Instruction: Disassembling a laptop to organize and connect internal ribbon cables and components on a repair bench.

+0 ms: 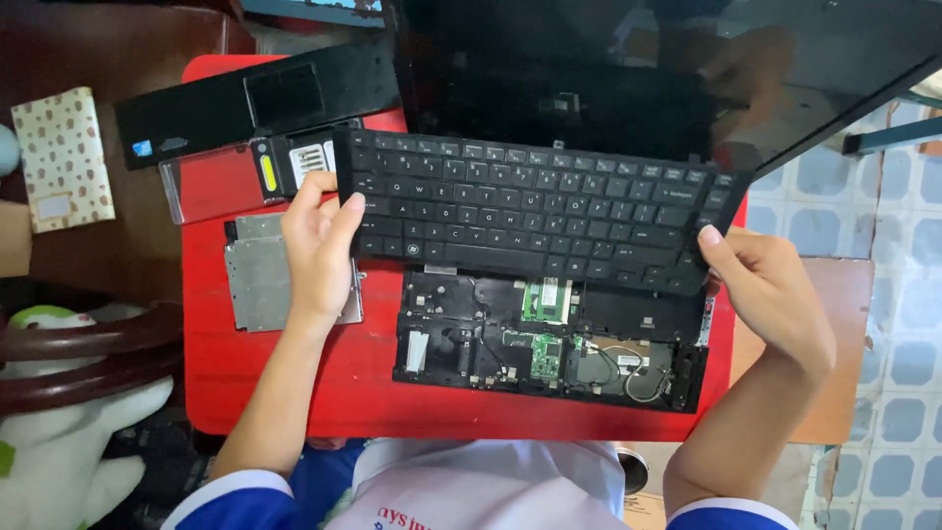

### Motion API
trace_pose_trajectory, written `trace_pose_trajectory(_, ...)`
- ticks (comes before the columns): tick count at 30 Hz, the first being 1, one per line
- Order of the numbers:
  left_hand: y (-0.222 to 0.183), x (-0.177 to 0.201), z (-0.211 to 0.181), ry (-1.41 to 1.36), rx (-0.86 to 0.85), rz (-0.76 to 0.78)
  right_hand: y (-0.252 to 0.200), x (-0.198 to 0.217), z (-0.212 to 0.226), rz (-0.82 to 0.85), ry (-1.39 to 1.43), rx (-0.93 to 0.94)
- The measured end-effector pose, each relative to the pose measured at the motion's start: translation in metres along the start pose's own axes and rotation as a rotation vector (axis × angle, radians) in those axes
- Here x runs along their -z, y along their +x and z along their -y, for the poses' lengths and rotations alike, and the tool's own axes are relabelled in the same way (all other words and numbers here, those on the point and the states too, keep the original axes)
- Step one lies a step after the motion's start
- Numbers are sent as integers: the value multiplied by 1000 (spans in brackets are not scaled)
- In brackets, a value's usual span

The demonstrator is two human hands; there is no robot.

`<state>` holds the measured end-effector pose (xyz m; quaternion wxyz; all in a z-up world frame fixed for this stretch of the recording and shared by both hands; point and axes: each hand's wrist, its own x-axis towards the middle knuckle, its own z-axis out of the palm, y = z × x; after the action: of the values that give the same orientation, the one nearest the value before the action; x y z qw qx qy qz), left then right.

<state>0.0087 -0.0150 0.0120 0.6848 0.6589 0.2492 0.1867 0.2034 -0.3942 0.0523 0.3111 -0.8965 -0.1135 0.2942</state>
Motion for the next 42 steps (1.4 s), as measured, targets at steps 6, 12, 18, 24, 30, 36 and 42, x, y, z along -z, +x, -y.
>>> trace_pose_trajectory(6,-3,-2,-4,365,-81,81,-4,-1,17,-51,-93,-156)
trace_pose_trajectory(12,1,0,5,570,-165,137,-11,3,15,-66,-154,-165)
trace_pose_trajectory(18,-1,-5,8,635,-196,205,-13,4,20,-91,-207,-209)
trace_pose_trajectory(24,-1,-9,11,691,-123,228,-11,0,19,-73,-304,-296)
trace_pose_trajectory(30,-1,-7,12,785,-228,297,-14,4,25,-75,-322,-300)
trace_pose_trajectory(36,-2,-9,6,780,-170,287,-15,3,15,-74,-372,-261)
trace_pose_trajectory(42,-3,-11,0,770,-109,321,-13,8,16,-125,-287,-164)
